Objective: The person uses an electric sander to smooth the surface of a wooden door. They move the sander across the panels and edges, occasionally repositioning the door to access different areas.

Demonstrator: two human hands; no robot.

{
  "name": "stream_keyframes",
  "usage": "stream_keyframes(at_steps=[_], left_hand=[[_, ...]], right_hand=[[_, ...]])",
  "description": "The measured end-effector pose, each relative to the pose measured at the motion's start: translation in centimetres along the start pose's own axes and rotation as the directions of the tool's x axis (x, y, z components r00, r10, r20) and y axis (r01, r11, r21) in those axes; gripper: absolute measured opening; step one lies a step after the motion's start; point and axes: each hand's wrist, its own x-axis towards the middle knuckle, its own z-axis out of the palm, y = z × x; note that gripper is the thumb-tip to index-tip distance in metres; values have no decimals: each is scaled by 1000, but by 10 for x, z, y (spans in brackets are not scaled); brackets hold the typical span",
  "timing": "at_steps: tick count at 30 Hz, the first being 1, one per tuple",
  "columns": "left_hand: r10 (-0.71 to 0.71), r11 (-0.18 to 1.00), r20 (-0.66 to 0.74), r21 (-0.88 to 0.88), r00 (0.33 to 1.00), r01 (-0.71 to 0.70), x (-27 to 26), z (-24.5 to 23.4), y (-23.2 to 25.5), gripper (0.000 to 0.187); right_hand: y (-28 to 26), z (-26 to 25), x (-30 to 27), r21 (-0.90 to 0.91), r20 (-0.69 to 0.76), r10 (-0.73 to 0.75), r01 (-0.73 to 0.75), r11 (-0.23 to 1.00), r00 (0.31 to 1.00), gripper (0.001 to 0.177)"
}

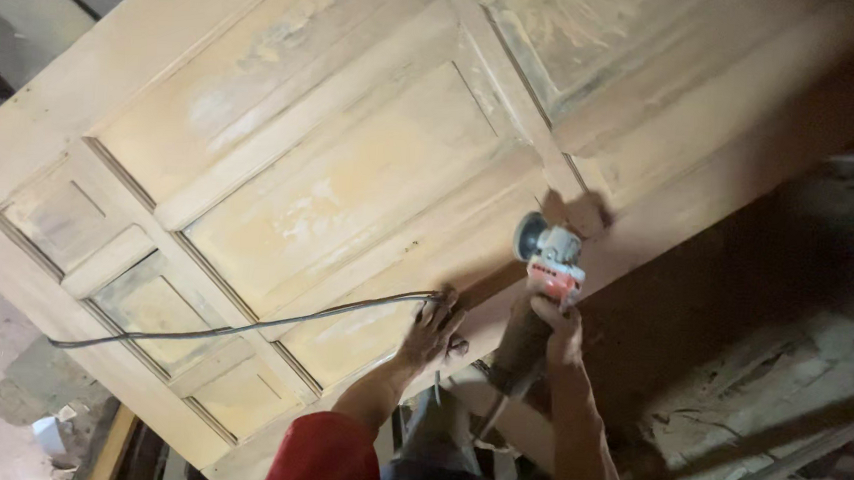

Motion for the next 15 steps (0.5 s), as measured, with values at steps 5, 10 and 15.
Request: stream_keyframes(at_steps=[5,10,15], left_hand=[[-58,984,135,-161,989,80,5,-1,7,74],[-69,968,5,-242,998,68,3,-5,4,82],[-102,941,344,-272,933,203,3,-9,-3,86]], right_hand=[[-5,-39,-47,-75,-15,35,-36,997,999,33],[-2,-54,-105,19,-12,-40,40,999,999,42],[10,-65,-120,8,-150,24,-23,1000,988,65]])
